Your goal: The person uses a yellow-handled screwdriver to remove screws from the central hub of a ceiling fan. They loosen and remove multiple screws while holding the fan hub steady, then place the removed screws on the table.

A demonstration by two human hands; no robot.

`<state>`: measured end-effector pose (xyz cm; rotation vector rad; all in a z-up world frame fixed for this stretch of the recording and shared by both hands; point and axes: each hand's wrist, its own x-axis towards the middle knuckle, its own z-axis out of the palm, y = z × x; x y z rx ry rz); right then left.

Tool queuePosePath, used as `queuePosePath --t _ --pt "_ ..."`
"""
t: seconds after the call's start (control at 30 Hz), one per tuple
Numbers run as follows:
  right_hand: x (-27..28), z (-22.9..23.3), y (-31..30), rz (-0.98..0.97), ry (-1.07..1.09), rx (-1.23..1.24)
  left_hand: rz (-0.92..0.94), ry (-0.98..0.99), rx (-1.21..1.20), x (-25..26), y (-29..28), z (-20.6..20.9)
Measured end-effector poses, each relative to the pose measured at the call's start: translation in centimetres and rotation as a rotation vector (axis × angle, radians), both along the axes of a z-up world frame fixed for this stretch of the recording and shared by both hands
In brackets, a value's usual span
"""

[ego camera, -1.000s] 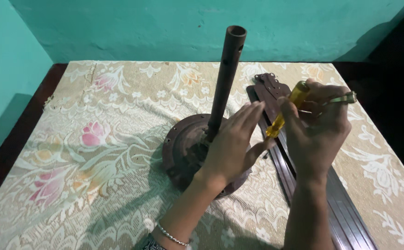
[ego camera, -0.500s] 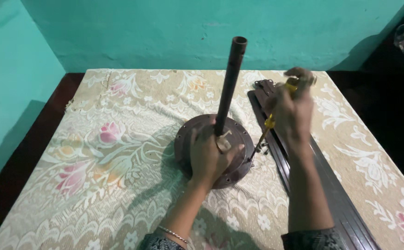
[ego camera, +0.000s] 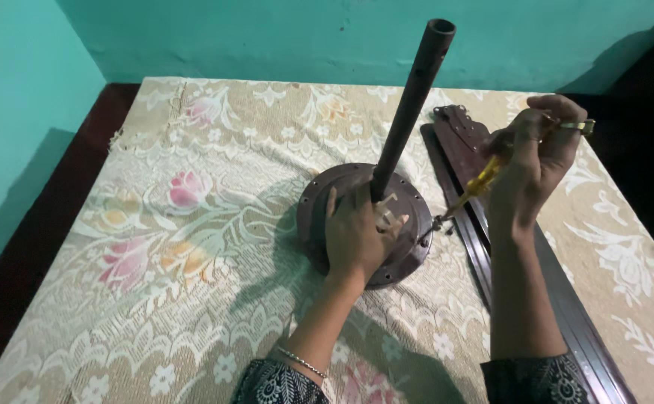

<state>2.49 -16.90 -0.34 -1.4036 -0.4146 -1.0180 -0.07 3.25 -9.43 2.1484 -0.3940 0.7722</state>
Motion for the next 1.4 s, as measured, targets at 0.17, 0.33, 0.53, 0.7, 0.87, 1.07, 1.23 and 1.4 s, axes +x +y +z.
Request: queuePosePath --t 0.17,0.33,0.53,0.7,0.87,1.07,1.23,1.4 --pt "-1.3 0.9 1.6 -0.026 -0.037 0.075 0.01 -0.005 0.014 -0.6 0.1 0.1" --pt "-1.7 1.4 2.1 -0.068 -0.07 0.052 0.026 0.024 0.024 -0.6 -0.1 0.7" --pt "-1.8 0.9 2.2 -0.078 -0.099 0.036 0.025 0.042 0.024 -0.6 0.0 0.3" --pt "-2.3 1.0 2.6 -0.134 -0.068 0.029 0.02 0.049 0.024 -0.5 -0.1 0.5" --pt "-2.3 0.6 2.8 -0.122 -0.091 0.05 0.019 0.061 0.041 -0.7 0.1 0.7" --pt "-2.0 0.5 2.3 -0.172 -0.12 0.007 0.032 -0.003 0.036 -0.7 0.2 0.9" --pt "-1.8 0.4 2.0 -0.173 -0.132 0.026 0.023 0.028 0.023 -0.8 0.2 1.1" --pt "-2.3 0.4 2.5 -0.169 -0.125 0.043 0.03 -0.001 0.018 -0.8 0.0 1.0"
